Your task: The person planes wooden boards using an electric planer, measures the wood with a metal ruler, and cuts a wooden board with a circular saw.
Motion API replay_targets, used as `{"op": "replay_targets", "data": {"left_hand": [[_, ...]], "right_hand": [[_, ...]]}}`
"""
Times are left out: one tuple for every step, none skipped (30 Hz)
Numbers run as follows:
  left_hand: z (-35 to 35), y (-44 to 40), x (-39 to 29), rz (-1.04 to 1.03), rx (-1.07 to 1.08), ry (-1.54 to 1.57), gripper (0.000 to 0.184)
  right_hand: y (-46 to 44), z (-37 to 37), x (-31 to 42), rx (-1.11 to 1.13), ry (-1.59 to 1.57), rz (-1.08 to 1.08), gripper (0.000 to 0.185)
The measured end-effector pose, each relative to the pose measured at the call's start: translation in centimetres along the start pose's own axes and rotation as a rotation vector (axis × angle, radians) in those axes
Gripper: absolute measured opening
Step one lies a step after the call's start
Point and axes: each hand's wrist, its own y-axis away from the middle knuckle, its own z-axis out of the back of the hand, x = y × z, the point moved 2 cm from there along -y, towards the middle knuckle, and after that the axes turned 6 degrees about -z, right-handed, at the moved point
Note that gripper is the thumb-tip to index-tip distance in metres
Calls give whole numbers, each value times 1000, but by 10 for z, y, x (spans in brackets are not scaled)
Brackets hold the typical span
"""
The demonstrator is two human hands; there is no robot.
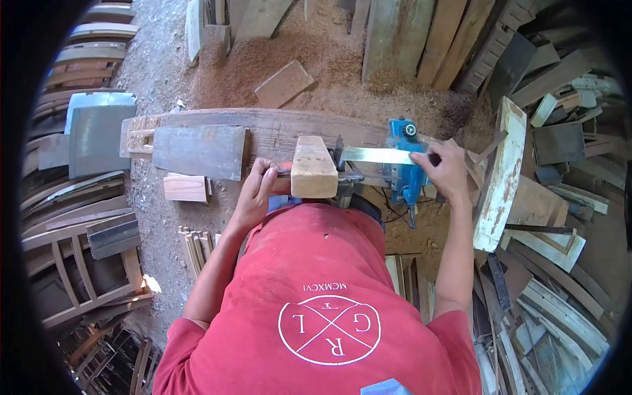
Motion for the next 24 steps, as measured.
{"op": "replay_targets", "data": {"left_hand": [[0, 0, 2, 26, -12, 51, 17], [0, -1, 1, -35, -47, 91, 21], [-1, -1, -5, -36, -45, 91, 21], [-2, -2, -15, 18, -3, 178, 22], [-3, -2, -20, 74, 38, 264, 23], [-3, -2, -18, 76, 37, 260, 23], [-4, -3, -15, 96, 23, 300, 23], [-4, -4, -12, 118, 9, 340, 24], [-5, -5, -13, 124, 11, 337, 24], [-5, -6, -14, 152, 6, 386, 24], [-6, -7, -18, 180, 1, 435, 24], [-8, -8, -25, 209, -8, 408, 21], [-8, -9, -23, 213, -6, 408, 21], [-7, -8, -20, 166, -7, 374, 18], [-6, -7, -18, 121, -8, 339, 16], [-6, -6, -17, 124, -8, 340, 16], [-5, -4, -16, 112, -34, 371, 14], [-5, -2, -15, 99, -59, 401, 13], [-6, 1, -13, 101, -60, 401, 13], [-7, 4, -9, 125, -79, 443, 14], [-7, 6, -7, 148, -98, 485, 14], [-8, 6, -6, 149, -99, 484, 14], [-9, 6, -6, 158, -111, 524, 16], [-10, 7, -5, 166, -124, 565, 17]], "right_hand": [[-3, -6, 7, 38, 26, 27, 54], [-5, -16, 7, 40, 25, 22, 54], [-9, -28, 7, 49, 1, 36, 55], [-13, -35, 7, 58, -23, 52, 57], [-14, -40, 6, 58, -26, 54, 57], [-16, -43, 8, 77, -61, 23, 57], [-17, -45, 9, 95, -97, -9, 57], [-18, -46, 9, 98, -102, -10, 57], [-18, -47, 9, 111, -91, -10, 57], [-17, -48, 8, 125, -79, -10, 57], [-15, -49, 7, 129, -81, -14, 57], [-14, -50, 7, 106, -64, -1, 57], [-14, -52, 6, 82, -46, 14, 57], [-13, -52, 7, 85, -47, 12, 57], [-12, -53, 8, 87, -86, 11, 56], [-12, -53, 9, 89, -125, 11, 56], [-12, -54, 11, 91, -126, 10, 56], [-12, -55, 13, 108, -124, 4, 55], [-11, -57, 16, 124, -123, -1, 55], [-10, -57, 19, 127, -124, -2, 55], [-10, -56, 23, 112, -107, 16, 54], [-10, -54, 26, 97, -90, 35, 54], [-9, -52, 28, 99, -90, 37, 54], [-9, -49, 30, 108, -72, 30, 54]]}}
